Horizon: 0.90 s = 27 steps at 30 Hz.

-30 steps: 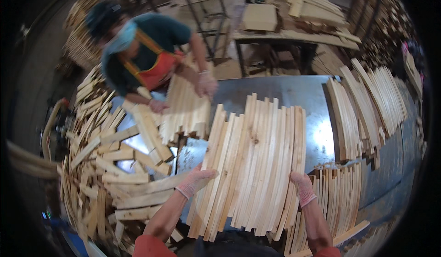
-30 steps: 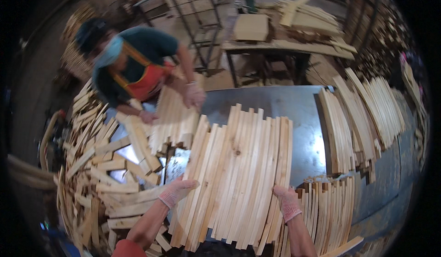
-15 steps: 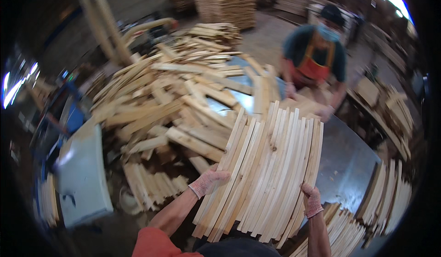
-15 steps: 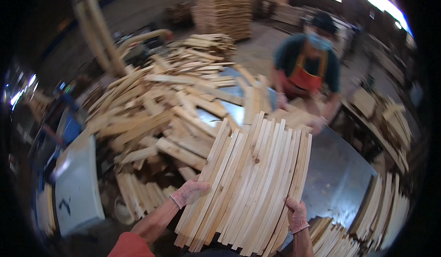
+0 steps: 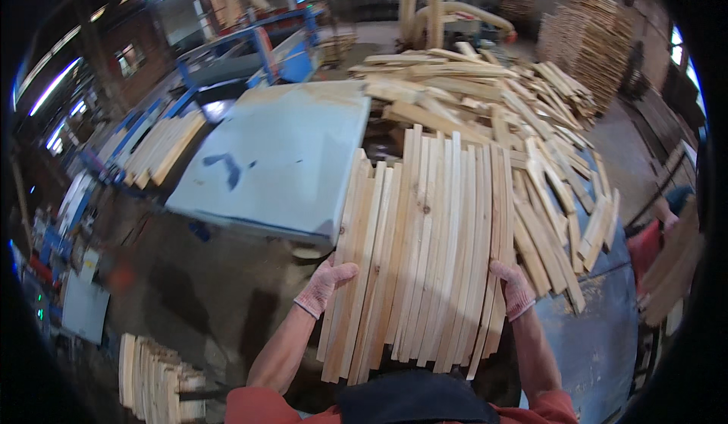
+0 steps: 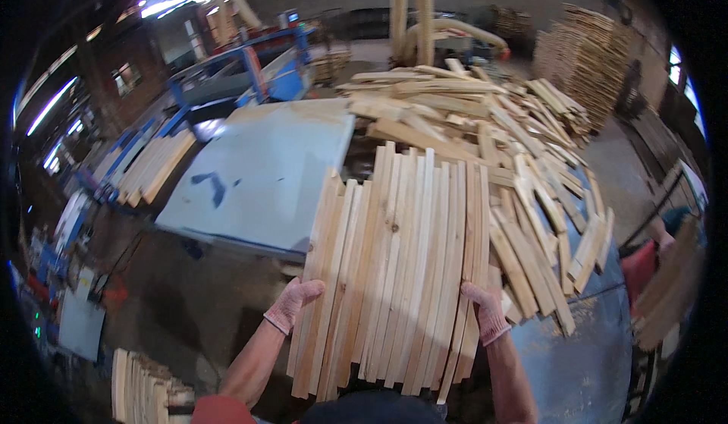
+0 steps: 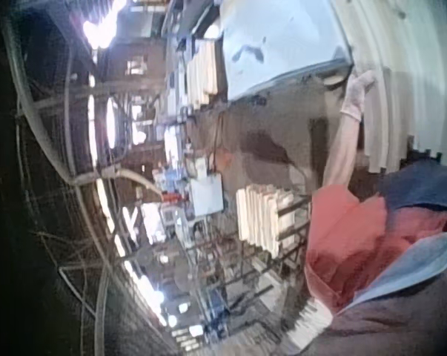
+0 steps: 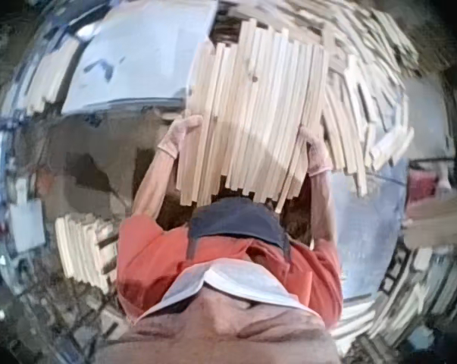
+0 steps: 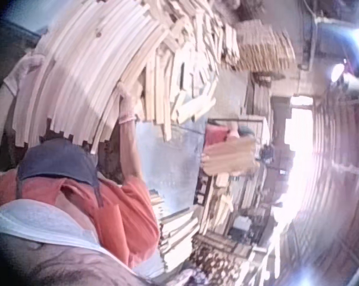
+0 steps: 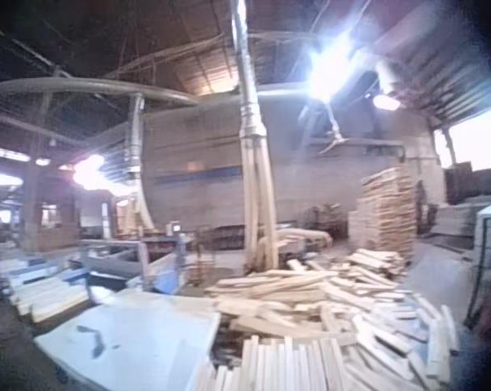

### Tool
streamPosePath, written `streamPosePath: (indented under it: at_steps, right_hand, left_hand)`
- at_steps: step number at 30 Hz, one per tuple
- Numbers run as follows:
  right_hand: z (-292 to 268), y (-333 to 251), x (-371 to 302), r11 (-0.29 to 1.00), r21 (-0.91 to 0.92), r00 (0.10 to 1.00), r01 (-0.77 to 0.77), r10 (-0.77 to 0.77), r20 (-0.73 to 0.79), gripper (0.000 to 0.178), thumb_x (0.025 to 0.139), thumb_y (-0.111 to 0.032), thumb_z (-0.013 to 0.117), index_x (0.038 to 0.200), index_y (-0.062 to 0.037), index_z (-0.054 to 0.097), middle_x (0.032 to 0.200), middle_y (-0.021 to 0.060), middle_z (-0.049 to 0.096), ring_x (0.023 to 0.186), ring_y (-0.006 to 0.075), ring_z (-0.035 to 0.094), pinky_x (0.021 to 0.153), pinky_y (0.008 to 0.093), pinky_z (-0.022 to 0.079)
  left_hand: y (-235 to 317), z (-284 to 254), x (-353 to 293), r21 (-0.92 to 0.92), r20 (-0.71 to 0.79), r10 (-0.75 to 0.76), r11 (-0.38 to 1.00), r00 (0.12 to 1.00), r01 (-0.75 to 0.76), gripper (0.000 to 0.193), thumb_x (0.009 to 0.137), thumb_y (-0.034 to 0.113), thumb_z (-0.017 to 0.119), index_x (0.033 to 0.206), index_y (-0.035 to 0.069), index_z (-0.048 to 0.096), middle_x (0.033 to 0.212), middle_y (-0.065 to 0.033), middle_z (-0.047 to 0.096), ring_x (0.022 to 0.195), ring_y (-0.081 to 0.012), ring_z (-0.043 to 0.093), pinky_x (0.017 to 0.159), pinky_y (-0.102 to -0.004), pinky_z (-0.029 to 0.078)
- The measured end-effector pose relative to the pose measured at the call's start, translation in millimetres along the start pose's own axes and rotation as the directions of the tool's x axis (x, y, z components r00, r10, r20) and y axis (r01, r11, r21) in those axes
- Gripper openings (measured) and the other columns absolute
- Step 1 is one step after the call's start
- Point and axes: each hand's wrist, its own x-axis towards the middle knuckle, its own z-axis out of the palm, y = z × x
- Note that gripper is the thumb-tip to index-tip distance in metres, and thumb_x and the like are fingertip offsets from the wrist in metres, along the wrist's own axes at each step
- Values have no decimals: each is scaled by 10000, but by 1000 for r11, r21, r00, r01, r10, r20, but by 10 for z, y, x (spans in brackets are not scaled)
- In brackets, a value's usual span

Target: The person repeatedly picks up stacks of light-colored wooden planks from a metal table and places them onto a conveyor belt. They work alongside another person who is also handling wood. The person wears gloves and an apron while performing this repetitive stacking task.

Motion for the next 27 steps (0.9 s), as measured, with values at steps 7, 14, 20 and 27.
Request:
streamPosePath:
  at_steps: [7,14,20,27]
  right_hand:
    - [1689,465,1289,986,-16,853,-165,151,500,254,989,-165,759,1170,7,708,1022,33,724,943,156,701,869,307,587]
    - [3348,643,2032,958,39,816,-285,221,533,239,942,-89,789,1105,-41,621,931,53,697,811,124,692,691,244,575]
    - [4465,824,2748,899,-7,856,-437,419,304,406,897,-24,819,1149,-86,507,824,49,675,637,132,678,486,230,531]
    - [5680,1325,3323,943,138,942,-304,276,191,491,890,43,793,1232,-74,461,947,118,671,760,220,713,649,346,631]
  left_hand:
    - [285,-1204,-721,-231,-265,-19,972,964,-45,528,931,216,739,1368,-69,660,1198,-166,759,1038,-278,765,922,-415,638]
    - [873,-2365,-381,-272,-332,-68,962,941,-27,595,944,296,699,1439,-21,607,1284,-177,730,1126,-339,742,1029,-503,605]
    - [1708,-3669,495,-173,-327,-153,980,932,100,609,993,306,666,1496,-20,554,1340,-192,706,1161,-353,732,991,-518,622]
    - [2644,-5123,1496,193,-381,-39,974,924,121,565,1017,355,704,1411,-44,628,1270,-153,741,1095,-290,748,973,-419,608]
